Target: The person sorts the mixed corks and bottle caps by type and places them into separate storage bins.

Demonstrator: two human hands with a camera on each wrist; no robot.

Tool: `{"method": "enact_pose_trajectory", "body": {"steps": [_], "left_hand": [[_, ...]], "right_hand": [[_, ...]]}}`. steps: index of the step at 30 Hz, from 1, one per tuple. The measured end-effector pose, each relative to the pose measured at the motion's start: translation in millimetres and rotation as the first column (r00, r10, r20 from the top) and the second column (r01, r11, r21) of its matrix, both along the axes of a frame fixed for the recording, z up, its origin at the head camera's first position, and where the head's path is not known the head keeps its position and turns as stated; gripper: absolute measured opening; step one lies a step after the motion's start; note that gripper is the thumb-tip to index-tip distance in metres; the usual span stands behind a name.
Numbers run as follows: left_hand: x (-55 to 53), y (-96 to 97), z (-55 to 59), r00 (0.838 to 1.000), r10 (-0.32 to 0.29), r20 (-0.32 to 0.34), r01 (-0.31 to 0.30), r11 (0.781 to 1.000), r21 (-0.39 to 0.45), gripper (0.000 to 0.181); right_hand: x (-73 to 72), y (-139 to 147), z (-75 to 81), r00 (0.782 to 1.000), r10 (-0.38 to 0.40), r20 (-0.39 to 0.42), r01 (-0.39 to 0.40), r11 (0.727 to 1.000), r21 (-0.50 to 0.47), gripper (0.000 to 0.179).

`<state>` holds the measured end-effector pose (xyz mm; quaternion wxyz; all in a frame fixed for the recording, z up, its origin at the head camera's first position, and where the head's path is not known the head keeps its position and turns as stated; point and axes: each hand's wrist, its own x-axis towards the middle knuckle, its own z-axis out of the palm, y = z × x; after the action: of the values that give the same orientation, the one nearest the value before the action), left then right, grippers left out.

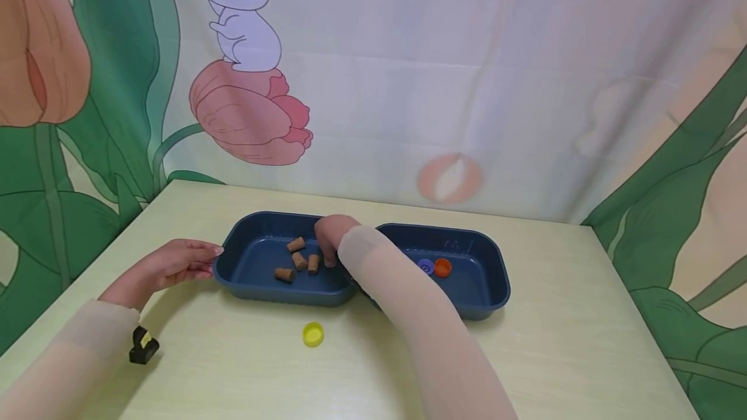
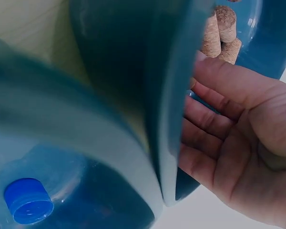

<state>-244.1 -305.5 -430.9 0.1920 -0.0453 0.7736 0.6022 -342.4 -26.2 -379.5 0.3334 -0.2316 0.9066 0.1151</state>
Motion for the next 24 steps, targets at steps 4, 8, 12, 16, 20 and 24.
{"method": "enact_pose_trajectory", "body": {"steps": [4,8,12,16,20,24], "left_hand": [[-1.3,0.6,-0.1,1.000,0.007,-0.002,-0.007,1.000,0.004,0.044],[-1.9,0.7,-0.6,1.000,0.006,-0.001,-0.006,1.000,0.002,0.043],[-2.2,-0.1,-0.9,1.000,0.005,-0.005,-0.005,1.000,0.004,0.043],[-2.7,-0.8,-1.9,1.000,0.008,-0.004,-0.008,1.000,0.005,0.041],[-2.0,-0.7,-2.6,1.000,0.010,0.001,-0.010,1.000,0.006,0.041],[-1.3,-0.2,-1.5,1.000,0.006,-0.002,-0.006,1.000,0.006,0.043]], "right_hand": [[0.5,-6,1.1,0.999,0.038,-0.003,-0.037,0.995,0.087,0.024],[1.0,-8,3.0,0.997,0.079,-0.002,-0.078,0.990,0.116,0.031],[-0.4,-4,7.8,0.997,0.074,0.009,-0.075,0.995,0.060,0.040],[-4.1,5,16.7,0.998,0.051,0.025,-0.049,0.996,-0.070,0.049],[-3.1,17,30.4,0.998,0.070,0.006,-0.068,0.980,-0.189,0.043],[5.2,32,47.0,0.985,0.163,-0.053,-0.172,0.950,-0.260,0.040]]}}
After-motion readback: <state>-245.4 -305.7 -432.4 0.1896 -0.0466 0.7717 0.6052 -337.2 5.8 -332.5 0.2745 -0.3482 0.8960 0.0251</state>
